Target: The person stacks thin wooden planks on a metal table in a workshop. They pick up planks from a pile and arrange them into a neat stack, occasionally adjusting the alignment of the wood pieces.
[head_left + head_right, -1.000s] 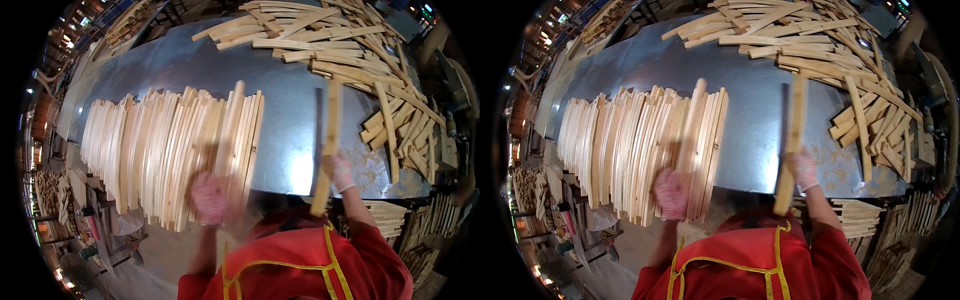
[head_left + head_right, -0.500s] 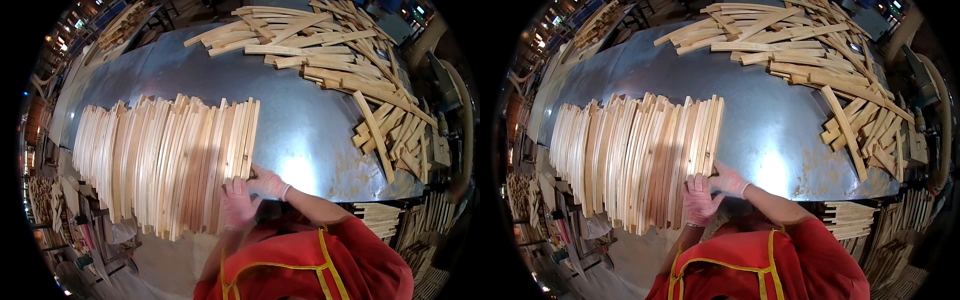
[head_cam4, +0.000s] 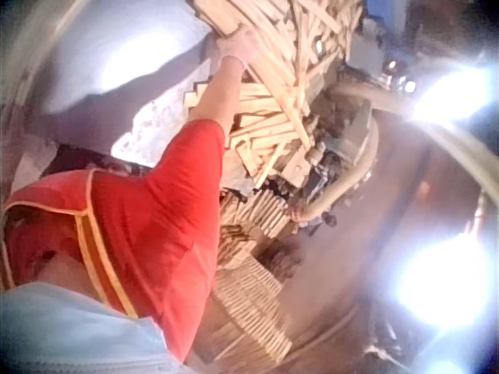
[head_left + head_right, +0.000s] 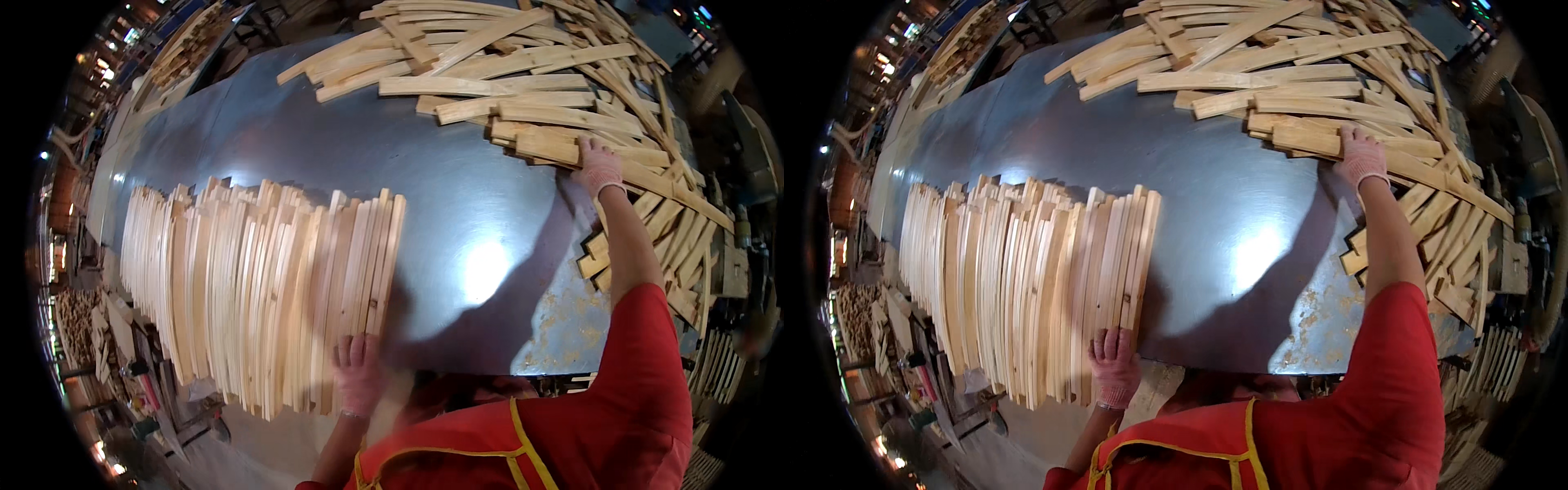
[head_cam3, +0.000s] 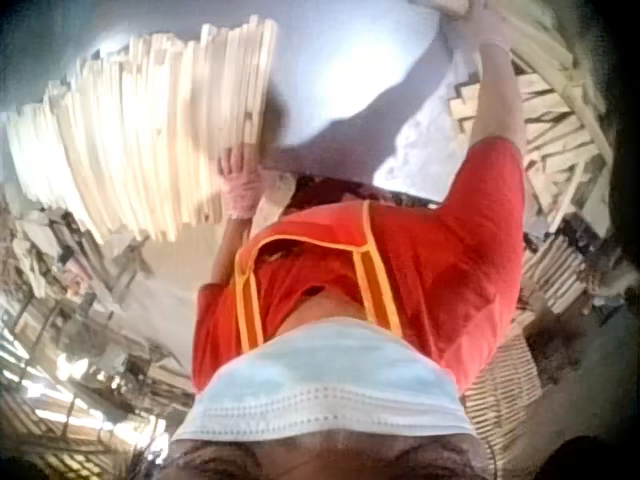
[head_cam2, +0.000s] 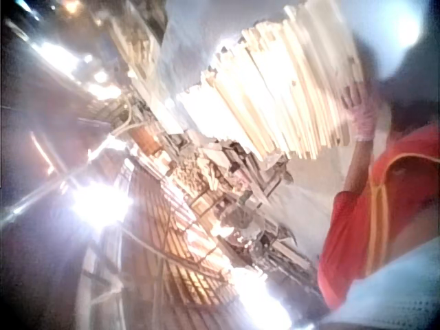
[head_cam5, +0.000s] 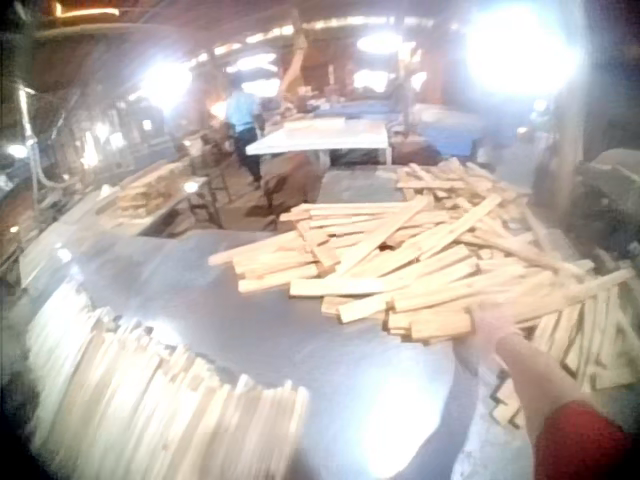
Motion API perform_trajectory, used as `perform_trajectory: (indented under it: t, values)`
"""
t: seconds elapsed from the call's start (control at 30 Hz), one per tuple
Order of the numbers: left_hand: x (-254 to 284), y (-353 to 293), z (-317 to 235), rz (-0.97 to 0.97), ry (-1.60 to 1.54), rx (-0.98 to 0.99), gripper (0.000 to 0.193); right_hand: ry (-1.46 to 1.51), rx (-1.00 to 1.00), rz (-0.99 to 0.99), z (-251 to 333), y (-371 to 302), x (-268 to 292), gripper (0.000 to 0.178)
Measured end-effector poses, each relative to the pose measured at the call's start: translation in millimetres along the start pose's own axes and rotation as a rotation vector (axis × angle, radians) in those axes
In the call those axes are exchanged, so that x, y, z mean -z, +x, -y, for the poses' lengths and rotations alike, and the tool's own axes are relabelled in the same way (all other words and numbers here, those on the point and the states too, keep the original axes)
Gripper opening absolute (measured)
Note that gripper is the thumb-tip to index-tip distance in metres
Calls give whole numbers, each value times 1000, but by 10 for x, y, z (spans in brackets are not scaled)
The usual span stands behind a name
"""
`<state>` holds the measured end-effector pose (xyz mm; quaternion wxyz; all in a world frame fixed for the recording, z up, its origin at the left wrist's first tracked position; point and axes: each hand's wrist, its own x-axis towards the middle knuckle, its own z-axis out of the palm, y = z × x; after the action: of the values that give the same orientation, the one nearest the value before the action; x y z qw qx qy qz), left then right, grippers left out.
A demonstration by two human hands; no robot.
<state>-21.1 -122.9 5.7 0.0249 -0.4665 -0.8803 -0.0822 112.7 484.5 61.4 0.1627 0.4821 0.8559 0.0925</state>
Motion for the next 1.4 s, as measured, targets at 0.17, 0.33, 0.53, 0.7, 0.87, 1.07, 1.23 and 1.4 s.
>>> perform_trajectory:
  t: [0.17,0.33,0.53,0.7,0.87,1.07,1.23,1.4]
  values:
    - [1,13,16,-4,-21,-5,53,278,197,73,207,-254,266,63]
    - [82,-58,56,40,-72,2,57,708,227,142,627,-971,350,60]
    - [180,-266,146,-4,-94,61,63,1733,-60,492,1823,-1813,-435,35]
    - [616,-239,-92,299,-318,32,83,1715,-179,466,2920,-2427,-689,37]
    - [-60,-249,-84,236,124,36,39,1464,259,340,2432,-2916,-326,87]
    - [0,-175,-92,143,-65,75,29,304,-14,155,302,-2784,-1141,85]
    - [-90,-253,-126,183,-41,164,46,557,140,311,624,-2236,-894,72]
    - [8,-264,-72,43,-51,106,45,1063,40,122,1654,-1867,-752,69]
